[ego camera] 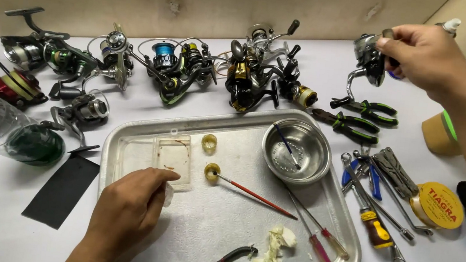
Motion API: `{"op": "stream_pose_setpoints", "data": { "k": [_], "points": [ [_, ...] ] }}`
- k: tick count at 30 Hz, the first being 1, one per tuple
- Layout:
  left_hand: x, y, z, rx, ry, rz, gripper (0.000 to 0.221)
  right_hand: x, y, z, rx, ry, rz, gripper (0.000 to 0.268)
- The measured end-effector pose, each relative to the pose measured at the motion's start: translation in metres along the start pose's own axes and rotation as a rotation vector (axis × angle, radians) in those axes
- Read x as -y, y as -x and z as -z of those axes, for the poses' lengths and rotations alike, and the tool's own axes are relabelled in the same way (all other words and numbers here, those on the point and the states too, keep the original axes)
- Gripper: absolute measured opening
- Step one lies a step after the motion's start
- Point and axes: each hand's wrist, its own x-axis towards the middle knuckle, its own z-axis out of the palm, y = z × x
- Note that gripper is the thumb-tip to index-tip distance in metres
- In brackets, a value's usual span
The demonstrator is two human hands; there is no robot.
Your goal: Reassembling the spool and handle components of a fishing reel on a workbench.
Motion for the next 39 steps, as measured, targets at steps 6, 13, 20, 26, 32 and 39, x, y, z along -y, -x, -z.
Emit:
{"op": "stream_pose_setpoints", "data": {
  "k": [6,13,20,26,32,39],
  "points": [
    [0.001,-0.002,0.000,0.062,-0.013,-0.020,0.019,-0.045,-0.059,-0.022,-0.112,0.180,-0.026,0.037],
    [0.000,0.000,0.002,0.063,-0.028,-0.049,0.019,-0.086,-0.095,-0.041,-0.144,0.058,-0.082,0.032],
    [-0.005,-0.002,0.004,0.037,-0.024,-0.061,0.013,-0.112,-0.111,-0.047,-0.144,-0.106,-0.101,0.022],
    [-0.006,-0.002,0.004,0.040,-0.015,-0.078,0.011,-0.101,-0.103,-0.054,-0.149,-0.038,-0.107,0.022],
    [-0.007,-0.002,0.004,0.041,-0.006,-0.059,0.009,-0.106,-0.099,-0.060,-0.185,0.144,-0.122,0.027],
    [-0.005,0.000,0.000,0.104,-0.033,-0.024,0.011,-0.114,-0.097,-0.052,-0.219,0.422,-0.061,0.037]
  ]
}}
